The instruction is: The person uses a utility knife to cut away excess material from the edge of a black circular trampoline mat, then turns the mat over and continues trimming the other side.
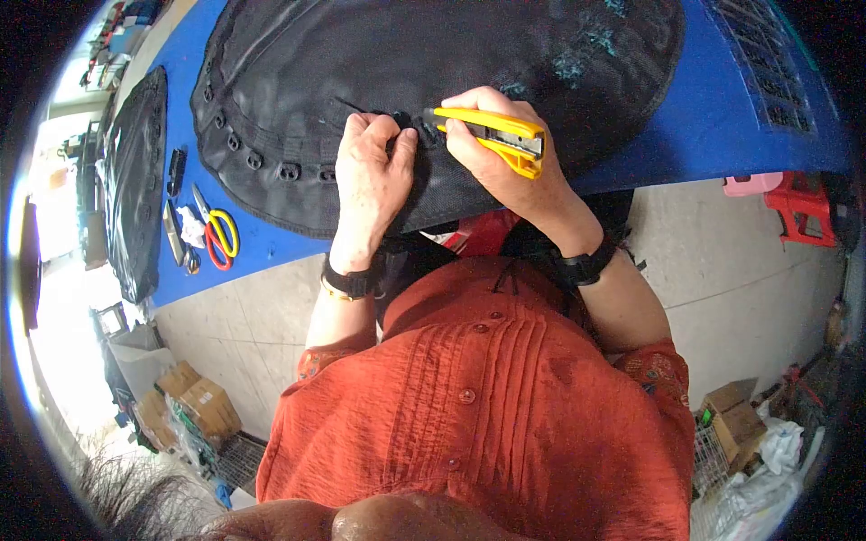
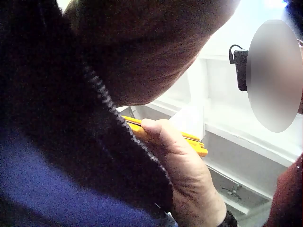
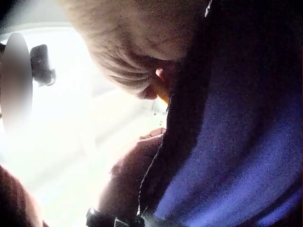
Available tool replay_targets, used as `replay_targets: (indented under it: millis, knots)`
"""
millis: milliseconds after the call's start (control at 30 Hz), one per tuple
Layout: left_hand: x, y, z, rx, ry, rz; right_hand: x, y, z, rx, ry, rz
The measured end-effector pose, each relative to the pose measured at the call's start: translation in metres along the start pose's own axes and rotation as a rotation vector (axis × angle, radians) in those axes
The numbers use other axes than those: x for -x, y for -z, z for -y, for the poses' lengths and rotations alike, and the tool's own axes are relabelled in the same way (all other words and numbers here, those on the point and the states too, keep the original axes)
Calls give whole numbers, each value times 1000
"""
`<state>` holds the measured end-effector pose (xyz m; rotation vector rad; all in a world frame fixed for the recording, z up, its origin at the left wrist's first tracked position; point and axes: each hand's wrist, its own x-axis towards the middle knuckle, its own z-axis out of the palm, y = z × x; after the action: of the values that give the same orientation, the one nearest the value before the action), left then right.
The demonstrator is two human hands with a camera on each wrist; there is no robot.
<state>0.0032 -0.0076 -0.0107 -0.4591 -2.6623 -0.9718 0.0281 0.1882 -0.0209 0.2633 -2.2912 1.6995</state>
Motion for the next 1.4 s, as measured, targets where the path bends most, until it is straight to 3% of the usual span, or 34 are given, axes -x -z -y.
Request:
replay_targets:
  millis: [133,233,433,533,767,867,900,1067,1100,1200,1300,1400]
  knots:
    - [0,0,1,-8,-5,3,2,3,4,2,-10,13]
    - [0,1,0,-12,6,7,-1,12,8,172,145,45]
    - [1,0,1,-13,22,-2,0,25,19,14,-33,164]
    - [4,0,2,-21,16,-13,2,39,18,79,-26,208]
    - [14,10,-5,-61,3,-99,10,61,14,324,34,-62]
    - [21,16,-15,-132,14,-126,10,59,14,18,-101,-149]
    - [23,17,-21,-200,-10,-152,10,59,11,81,-48,-173]
    - [32,19,-22,-462,-158,-70,11,56,-2,175,-24,-193]
    - [34,16,-17,-399,-157,-45,11,56,-3,172,-34,-191]
    - [39,15,-13,-393,-129,41,12,56,-11,119,-74,-178]
    - [40,24,-11,-296,-28,10,12,58,-13,22,-65,-159]
    - [38,36,-4,-266,27,-3,12,61,-13,163,-60,-123]
